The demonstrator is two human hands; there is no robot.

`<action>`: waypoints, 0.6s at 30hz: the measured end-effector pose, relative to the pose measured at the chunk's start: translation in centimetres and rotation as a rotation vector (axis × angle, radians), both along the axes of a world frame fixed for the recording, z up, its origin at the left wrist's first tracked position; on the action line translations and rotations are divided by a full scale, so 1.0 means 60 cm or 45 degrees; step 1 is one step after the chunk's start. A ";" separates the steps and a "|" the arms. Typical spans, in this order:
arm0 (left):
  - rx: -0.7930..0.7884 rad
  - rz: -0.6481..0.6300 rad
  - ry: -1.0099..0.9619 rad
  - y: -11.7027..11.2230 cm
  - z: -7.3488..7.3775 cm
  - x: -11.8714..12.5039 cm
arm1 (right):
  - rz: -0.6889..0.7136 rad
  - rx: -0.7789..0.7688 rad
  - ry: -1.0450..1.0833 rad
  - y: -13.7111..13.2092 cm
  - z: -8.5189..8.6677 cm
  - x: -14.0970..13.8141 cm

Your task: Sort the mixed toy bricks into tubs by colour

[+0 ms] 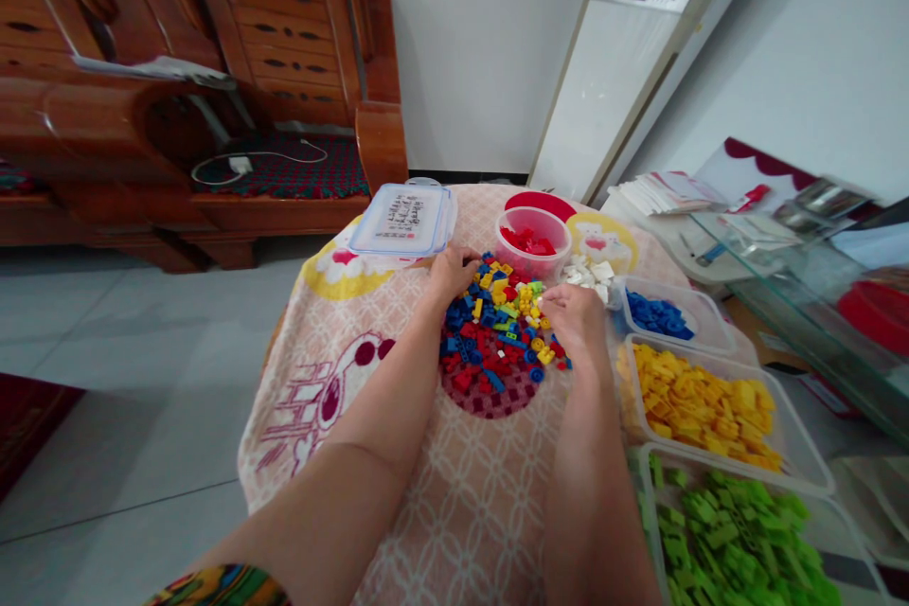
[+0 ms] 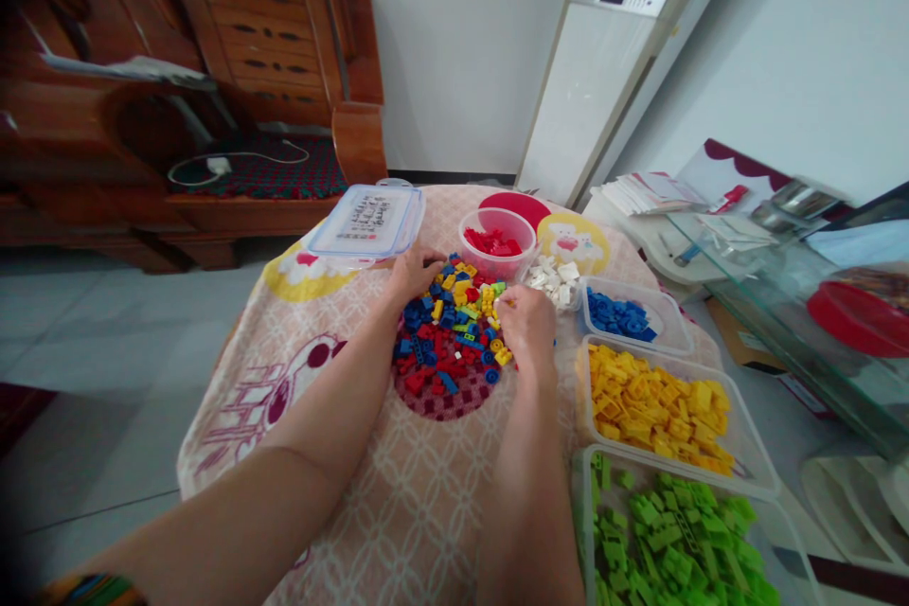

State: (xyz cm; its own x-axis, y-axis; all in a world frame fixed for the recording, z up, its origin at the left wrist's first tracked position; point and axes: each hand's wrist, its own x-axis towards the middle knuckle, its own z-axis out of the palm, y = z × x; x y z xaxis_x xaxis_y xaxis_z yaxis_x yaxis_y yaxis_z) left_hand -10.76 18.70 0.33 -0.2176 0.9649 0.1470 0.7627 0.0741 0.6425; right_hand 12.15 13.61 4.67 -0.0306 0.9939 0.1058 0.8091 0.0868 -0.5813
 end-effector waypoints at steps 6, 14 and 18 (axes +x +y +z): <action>0.029 -0.037 -0.005 -0.001 0.001 0.001 | -0.502 0.348 0.251 0.013 -0.001 0.040; 0.017 -0.008 0.023 0.003 -0.002 0.002 | -0.047 0.010 0.355 -0.007 0.012 0.019; 0.020 -0.002 0.022 0.001 -0.003 0.000 | 0.376 -0.401 0.116 -0.030 0.029 -0.023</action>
State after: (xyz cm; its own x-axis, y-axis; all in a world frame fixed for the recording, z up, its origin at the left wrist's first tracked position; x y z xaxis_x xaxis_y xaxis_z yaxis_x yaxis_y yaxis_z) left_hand -10.73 18.78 0.14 -0.2138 0.9627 0.1659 0.7737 0.0632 0.6304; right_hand 10.77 11.81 6.42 -0.3227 0.9282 -0.1853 0.7206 0.1140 -0.6840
